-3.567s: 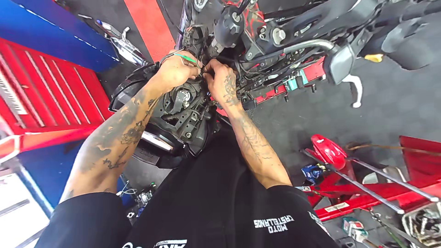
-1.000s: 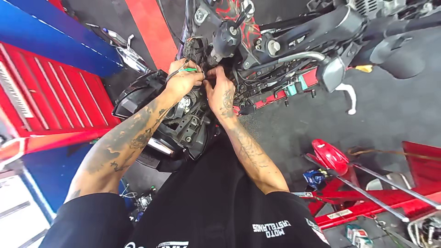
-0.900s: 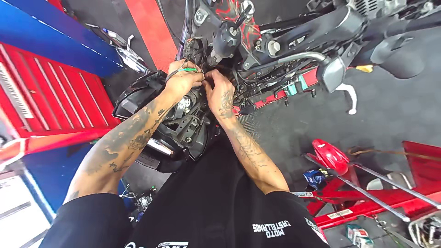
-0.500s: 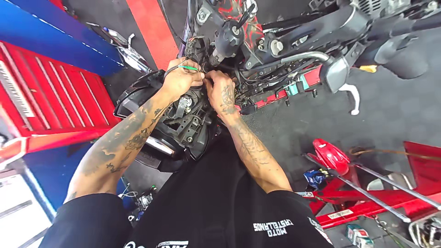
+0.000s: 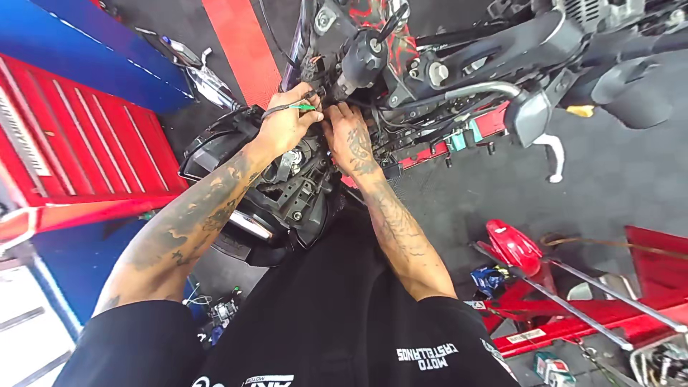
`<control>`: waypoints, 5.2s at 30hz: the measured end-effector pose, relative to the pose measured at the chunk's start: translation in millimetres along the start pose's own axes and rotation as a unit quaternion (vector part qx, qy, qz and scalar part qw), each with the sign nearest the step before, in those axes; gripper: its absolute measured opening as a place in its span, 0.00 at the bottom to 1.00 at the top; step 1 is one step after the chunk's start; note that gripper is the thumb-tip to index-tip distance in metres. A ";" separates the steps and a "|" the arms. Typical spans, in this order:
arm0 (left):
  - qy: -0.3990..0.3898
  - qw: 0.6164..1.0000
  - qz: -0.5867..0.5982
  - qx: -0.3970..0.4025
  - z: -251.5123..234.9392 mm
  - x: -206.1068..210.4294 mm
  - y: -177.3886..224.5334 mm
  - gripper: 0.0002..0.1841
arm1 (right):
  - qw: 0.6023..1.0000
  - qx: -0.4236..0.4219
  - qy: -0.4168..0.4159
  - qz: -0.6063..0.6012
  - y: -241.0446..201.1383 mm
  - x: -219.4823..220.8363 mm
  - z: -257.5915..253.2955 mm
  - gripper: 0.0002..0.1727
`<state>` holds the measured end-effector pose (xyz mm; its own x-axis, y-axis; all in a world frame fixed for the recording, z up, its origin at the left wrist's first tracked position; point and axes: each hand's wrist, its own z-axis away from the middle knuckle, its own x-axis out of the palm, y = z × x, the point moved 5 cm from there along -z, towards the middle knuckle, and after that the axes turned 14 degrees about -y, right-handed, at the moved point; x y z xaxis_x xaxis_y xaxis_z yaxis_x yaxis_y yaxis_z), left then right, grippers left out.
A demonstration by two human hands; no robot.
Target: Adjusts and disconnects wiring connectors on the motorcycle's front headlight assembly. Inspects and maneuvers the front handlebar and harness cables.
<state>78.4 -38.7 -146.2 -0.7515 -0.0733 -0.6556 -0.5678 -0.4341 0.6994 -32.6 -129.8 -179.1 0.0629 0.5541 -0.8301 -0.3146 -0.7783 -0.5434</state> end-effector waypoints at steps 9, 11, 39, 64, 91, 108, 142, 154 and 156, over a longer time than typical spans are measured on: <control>-0.042 0.999 0.000 -0.008 -0.7 0.2 0.7 0.13 | 1.000 0.011 -0.027 0.001 2.4 -3.0 2.7 0.15; -0.046 0.998 0.029 -0.020 -1.2 0.5 -1.4 0.10 | 1.000 0.011 -0.021 -0.016 2.2 -4.6 5.5 0.13; -0.076 0.987 0.089 -0.110 -8.2 -2.1 -3.9 0.13 | 0.992 0.051 0.018 -0.112 7.7 -4.2 9.5 0.13; -0.057 0.993 0.070 -0.081 -2.5 -5.0 -4.2 0.12 | 0.955 0.134 -0.077 -0.253 13.5 -14.9 -8.4 0.06; 0.027 0.973 0.035 -0.226 -3.2 26.8 9.7 0.16 | 0.745 0.136 -0.022 -0.653 129.5 -1.1 148.8 0.21; 0.084 0.960 -0.177 -0.199 6.5 140.6 147.2 0.11 | 0.669 0.146 -0.140 -0.715 137.6 -12.7 109.9 0.20; 0.175 0.963 -0.091 -0.185 27.3 151.7 121.3 0.13 | 0.862 -0.085 0.021 -0.500 134.0 7.5 104.8 0.19; 0.137 0.971 -0.131 -0.149 24.2 146.5 118.1 0.10 | 0.876 -0.107 -0.001 -0.470 138.9 3.3 105.9 0.22; 0.145 0.972 -0.115 -0.143 24.7 146.0 115.7 0.09 | 0.874 -0.109 -0.001 -0.473 137.7 3.7 105.7 0.22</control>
<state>-105.3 -77.5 -154.0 -0.4657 -0.1775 -0.8670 -0.5618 -0.6976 0.4446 -175.8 -203.8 -243.7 0.1954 0.9807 0.0048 0.0656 -0.0082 -0.9978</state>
